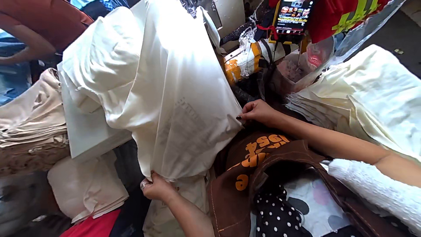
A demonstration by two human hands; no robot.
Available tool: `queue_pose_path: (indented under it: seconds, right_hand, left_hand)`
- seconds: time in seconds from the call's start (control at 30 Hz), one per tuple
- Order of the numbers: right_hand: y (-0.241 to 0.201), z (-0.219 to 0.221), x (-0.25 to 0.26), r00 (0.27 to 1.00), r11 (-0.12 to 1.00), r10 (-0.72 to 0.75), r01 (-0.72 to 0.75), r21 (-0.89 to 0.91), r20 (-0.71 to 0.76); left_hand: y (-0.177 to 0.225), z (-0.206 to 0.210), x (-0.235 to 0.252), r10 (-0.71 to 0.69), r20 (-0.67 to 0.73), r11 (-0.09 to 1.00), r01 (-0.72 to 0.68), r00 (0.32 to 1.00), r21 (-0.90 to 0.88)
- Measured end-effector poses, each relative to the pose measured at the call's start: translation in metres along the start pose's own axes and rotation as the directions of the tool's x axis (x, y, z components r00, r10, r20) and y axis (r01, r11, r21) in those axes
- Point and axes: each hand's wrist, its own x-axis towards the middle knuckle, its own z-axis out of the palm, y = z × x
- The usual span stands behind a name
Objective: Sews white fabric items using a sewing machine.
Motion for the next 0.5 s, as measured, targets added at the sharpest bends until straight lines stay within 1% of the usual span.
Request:
queue_pose_path:
  seconds: [0.07,0.1,0.2,0.37,0.5]
  right_hand:
    - [-0.008,-0.004,-0.012,1.0,0.999,0.022,-0.023,-0.038,-0.008]
    - [-0.009,-0.006,-0.016,1.0,0.999,0.022,-0.022,-0.038,-0.003]
    - [0.006,-0.011,-0.019,1.0,0.999,0.016,-0.016,0.031,-0.005]
    - [-0.003,-0.008,-0.025,0.99,0.984,0.141,-0.14,0.106,0.003]
    - [0.002,-0.005,-0.021,0.978,0.96,0.209,-0.207,0.19,0.01]
  left_hand:
    - [0.001,0.0,-0.002,0.006,0.001,0.996,-0.006,1.0,0.089]
    - [0.0,0.001,-0.003,-0.012,0.004,0.995,0.012,1.0,0.095]
    - [-0.01,0.007,-0.002,-0.046,-0.004,0.998,0.046,0.999,0.033]
    - [-0.006,0.005,-0.001,-0.05,0.019,0.999,0.05,0.999,0.011]
    - [-0.001,-0.004,0.004,-0.07,-0.011,0.997,0.07,0.998,0.037]
